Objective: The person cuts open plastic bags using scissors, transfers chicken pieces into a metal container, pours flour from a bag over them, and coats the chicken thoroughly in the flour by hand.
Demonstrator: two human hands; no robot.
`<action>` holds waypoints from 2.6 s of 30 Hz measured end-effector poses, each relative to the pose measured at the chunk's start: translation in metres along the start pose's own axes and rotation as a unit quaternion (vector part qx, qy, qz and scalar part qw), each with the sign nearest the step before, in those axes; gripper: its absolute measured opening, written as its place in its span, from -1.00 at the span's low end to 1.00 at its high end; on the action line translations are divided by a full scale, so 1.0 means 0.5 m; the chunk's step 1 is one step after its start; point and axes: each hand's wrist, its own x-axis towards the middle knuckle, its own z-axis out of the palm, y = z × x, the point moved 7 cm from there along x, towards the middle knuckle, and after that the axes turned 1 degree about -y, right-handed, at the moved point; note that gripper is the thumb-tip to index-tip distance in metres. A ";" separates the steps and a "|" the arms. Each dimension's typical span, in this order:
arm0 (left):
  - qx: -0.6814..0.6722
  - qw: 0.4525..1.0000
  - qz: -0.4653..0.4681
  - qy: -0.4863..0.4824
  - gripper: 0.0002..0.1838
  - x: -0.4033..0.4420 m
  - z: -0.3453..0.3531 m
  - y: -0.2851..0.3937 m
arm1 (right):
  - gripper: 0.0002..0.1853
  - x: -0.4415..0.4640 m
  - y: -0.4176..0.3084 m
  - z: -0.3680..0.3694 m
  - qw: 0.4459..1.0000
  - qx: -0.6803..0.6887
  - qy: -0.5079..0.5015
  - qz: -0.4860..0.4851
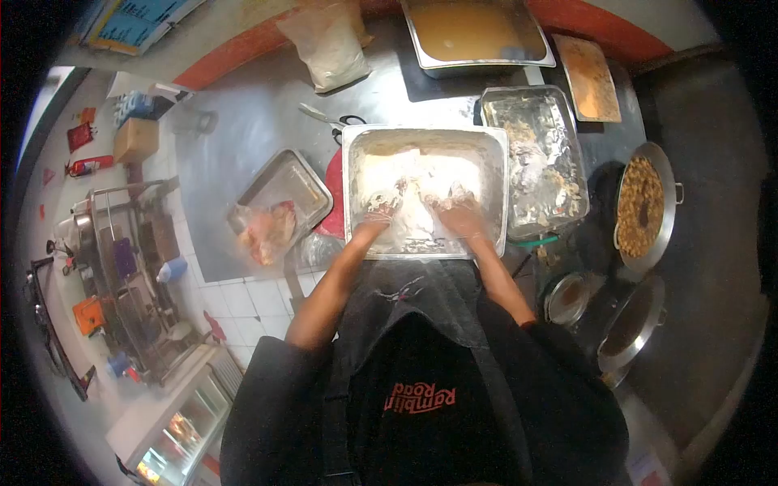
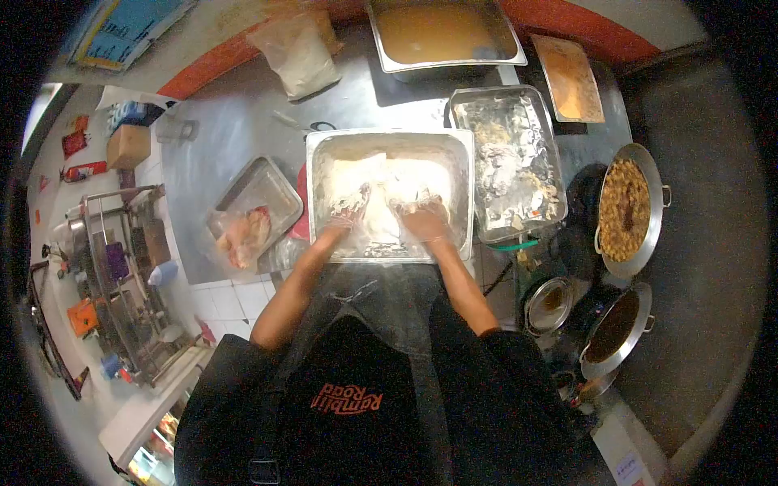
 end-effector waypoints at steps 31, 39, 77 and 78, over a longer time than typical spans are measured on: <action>-0.262 0.958 0.005 0.121 -0.43 0.090 0.000 -0.008 | -0.40 0.117 -0.035 0.039 0.995 0.047 0.002 -0.087; -0.108 0.987 -0.002 0.117 -0.45 0.057 0.013 -0.019 | -0.48 0.080 0.043 0.105 0.962 -0.175 0.049 -0.204; -0.325 0.944 0.034 0.035 -0.30 0.022 0.004 -0.013 | -0.37 0.080 0.081 0.068 0.982 0.128 -0.098 -0.102; -0.284 0.957 0.043 0.037 -0.30 0.029 0.004 0.005 | -0.36 0.079 0.074 0.075 0.980 0.114 -0.093 -0.135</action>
